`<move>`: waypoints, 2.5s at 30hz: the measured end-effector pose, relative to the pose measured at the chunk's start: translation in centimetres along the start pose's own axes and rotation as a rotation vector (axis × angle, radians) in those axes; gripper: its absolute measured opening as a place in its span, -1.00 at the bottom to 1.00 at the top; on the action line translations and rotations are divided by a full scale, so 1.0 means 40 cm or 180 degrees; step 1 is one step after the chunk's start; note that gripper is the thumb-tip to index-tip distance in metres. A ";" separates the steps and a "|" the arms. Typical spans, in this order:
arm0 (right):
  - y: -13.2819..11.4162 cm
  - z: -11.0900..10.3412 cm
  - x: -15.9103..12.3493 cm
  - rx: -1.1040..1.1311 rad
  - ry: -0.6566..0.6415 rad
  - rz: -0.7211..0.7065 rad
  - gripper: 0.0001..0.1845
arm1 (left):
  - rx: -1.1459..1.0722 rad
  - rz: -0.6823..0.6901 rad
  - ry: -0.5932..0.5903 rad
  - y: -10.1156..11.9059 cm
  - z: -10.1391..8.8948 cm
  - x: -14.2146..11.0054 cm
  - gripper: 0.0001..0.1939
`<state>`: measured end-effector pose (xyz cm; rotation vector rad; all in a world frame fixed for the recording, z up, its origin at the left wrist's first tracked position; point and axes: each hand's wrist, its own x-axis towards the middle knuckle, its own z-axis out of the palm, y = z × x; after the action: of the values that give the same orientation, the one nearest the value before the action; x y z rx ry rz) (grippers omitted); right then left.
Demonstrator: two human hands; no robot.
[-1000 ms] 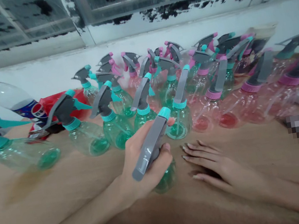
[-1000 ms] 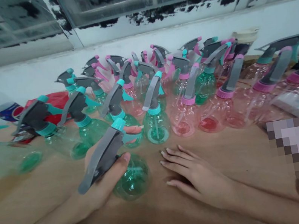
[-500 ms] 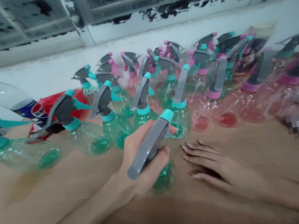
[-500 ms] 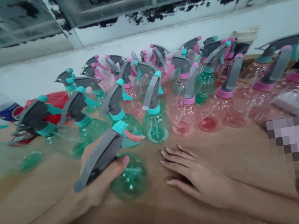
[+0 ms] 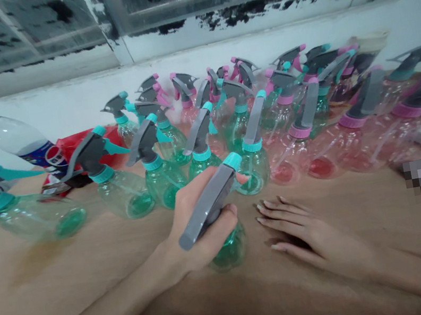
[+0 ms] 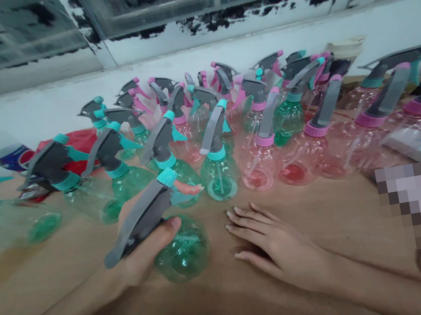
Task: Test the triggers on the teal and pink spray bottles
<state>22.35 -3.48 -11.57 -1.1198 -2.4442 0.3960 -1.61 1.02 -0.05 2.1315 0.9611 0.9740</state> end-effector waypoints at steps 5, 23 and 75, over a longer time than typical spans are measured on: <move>-0.004 -0.003 0.002 0.0029 0.0033 0.0025 -0.48 | 0.0106 -0.0087 0.0262 -0.005 0.016 -0.007 -0.66; -0.005 -0.005 0.002 0.0059 0.0072 0.0035 -0.48 | -0.0006 0.0007 0.0245 -0.010 0.021 -0.007 -0.58; -0.001 -0.001 -0.001 -0.0235 -0.0140 0.0042 -0.51 | 0.0058 -0.0157 0.0317 -0.010 0.021 0.003 -0.66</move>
<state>22.35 -3.54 -11.52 -1.1699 -2.5095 0.3405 -1.02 1.15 -0.79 2.0806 1.0698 1.0590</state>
